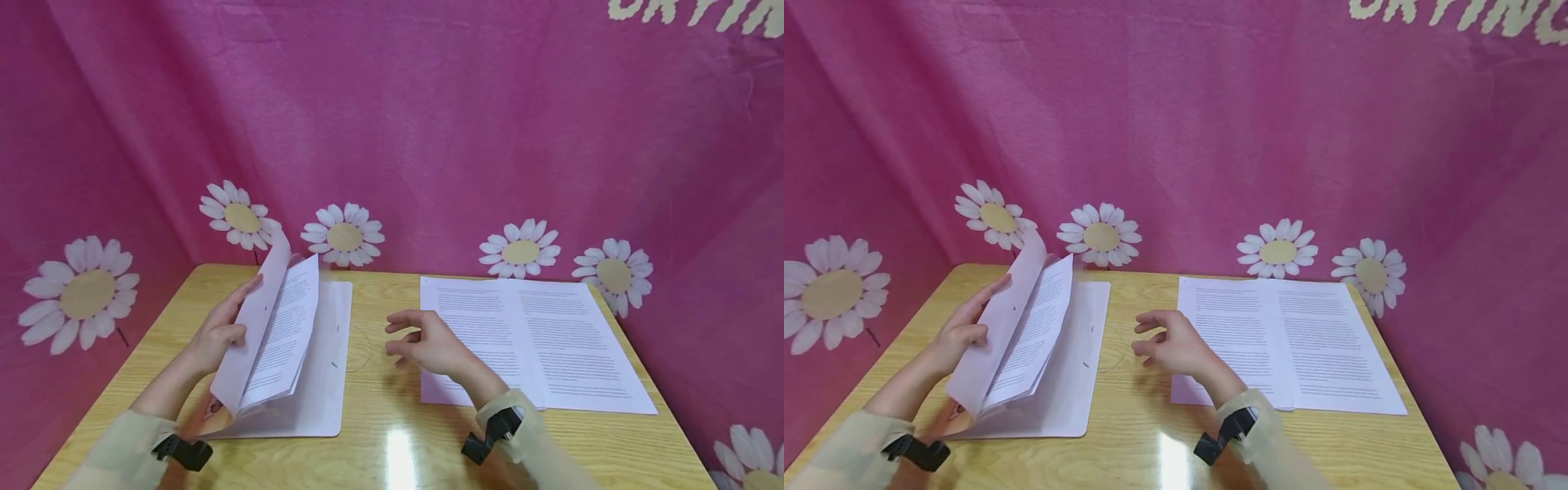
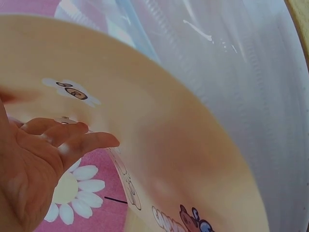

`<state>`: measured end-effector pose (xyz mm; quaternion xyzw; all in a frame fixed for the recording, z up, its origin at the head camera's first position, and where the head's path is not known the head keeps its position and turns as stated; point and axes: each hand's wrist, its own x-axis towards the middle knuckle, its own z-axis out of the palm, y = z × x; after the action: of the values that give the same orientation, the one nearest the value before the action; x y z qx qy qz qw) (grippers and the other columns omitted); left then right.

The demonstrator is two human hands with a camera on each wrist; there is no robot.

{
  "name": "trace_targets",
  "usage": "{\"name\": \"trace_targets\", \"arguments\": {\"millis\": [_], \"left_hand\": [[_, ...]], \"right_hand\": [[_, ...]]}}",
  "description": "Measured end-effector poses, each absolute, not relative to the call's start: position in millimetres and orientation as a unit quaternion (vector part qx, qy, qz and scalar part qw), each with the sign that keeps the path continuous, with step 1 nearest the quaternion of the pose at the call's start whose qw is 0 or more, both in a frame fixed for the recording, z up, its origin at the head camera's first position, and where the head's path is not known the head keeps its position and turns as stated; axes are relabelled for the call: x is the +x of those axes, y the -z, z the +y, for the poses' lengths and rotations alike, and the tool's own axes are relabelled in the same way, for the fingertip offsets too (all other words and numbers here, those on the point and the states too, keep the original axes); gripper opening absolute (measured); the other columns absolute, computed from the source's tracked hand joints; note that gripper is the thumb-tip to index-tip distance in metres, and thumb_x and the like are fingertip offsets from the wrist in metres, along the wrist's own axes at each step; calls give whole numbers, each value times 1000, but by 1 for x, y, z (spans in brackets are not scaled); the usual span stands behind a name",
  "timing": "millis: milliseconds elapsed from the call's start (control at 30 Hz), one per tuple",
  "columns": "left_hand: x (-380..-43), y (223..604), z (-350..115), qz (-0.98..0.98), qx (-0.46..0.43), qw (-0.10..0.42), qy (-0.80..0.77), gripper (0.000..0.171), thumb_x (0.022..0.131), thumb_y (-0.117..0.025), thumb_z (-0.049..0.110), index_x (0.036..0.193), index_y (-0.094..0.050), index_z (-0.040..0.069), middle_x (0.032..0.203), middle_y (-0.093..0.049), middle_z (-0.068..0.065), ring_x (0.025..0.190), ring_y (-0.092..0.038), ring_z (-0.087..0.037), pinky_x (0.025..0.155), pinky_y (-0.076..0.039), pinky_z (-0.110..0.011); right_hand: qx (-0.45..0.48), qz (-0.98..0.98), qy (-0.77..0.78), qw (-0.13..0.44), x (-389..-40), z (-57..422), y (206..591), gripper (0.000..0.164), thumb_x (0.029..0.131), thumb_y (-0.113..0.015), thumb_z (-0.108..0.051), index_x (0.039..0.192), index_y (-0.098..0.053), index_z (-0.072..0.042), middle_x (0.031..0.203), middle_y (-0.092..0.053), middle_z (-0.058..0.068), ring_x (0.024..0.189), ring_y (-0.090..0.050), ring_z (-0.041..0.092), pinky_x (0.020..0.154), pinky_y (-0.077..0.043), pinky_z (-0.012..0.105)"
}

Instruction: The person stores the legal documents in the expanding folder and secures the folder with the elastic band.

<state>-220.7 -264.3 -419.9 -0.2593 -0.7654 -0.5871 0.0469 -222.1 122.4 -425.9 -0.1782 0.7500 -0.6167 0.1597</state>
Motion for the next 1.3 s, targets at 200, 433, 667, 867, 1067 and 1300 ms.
{"name": "trace_targets", "arguments": {"millis": [200, 433, 667, 867, 1067, 1300], "left_hand": [[-222, 421, -264, -766, -266, 53, 583, 98, 64, -42, -11, 161, -28, -10, 151, -37, -32, 117, -46, -15, 88, -41, -21], [-222, 421, -262, -767, -271, 63, 578, 97, 63, -43, -11, 160, -30, -11, 150, -40, -27, 116, -48, -16, 89, -41, -22], [-222, 421, -263, -764, -279, 68, 578, 95, 65, -43, -11, 159, -30, -13, 158, -41, -10, 121, -45, -16, 93, -39, -21], [-221, 421, -264, -756, -284, 69, 586, 94, 65, -42, -11, 158, -29, -14, 158, -43, 1, 121, -45, -15, 94, -38, -21], [-221, 421, -264, -754, -291, 65, 586, 93, 67, -42, -11, 158, -28, -14, 156, -43, -2, 120, -46, -16, 92, -40, -21], [-219, 422, -266, -748, -295, 57, 592, 95, 66, -42, -10, 160, -28, -12, 152, -45, -3, 118, -47, -17, 90, -41, -23]], "right_hand": [[-181, 765, 605, 123, -224, 155, 427, 51, 94, -74, -2, 142, -58, 8, 126, -68, 22, 92, -71, 39, 78, -59, 59], [-172, 772, 606, 88, -227, 182, 425, 52, 93, -74, 1, 143, -58, 7, 124, -70, 22, 93, -73, 28, 75, -62, 43], [-170, 785, 592, 62, -231, 209, 424, 53, 93, -76, -1, 143, -58, 7, 124, -70, 23, 94, -73, 29, 75, -61, 43], [-156, 803, 575, 24, -237, 237, 430, 51, 94, -76, -3, 140, -58, 9, 123, -69, 26, 93, -73, 28, 73, -61, 46], [-131, 825, 550, 2, -241, 264, 443, 52, 92, -78, -2, 140, -59, 9, 123, -68, 31, 94, -73, 29, 76, -61, 38], [-119, 849, 515, -12, -244, 290, 458, 56, 91, -80, -5, 140, -58, 10, 126, -66, 32, 97, -73, 32, 77, -57, 27]]}}
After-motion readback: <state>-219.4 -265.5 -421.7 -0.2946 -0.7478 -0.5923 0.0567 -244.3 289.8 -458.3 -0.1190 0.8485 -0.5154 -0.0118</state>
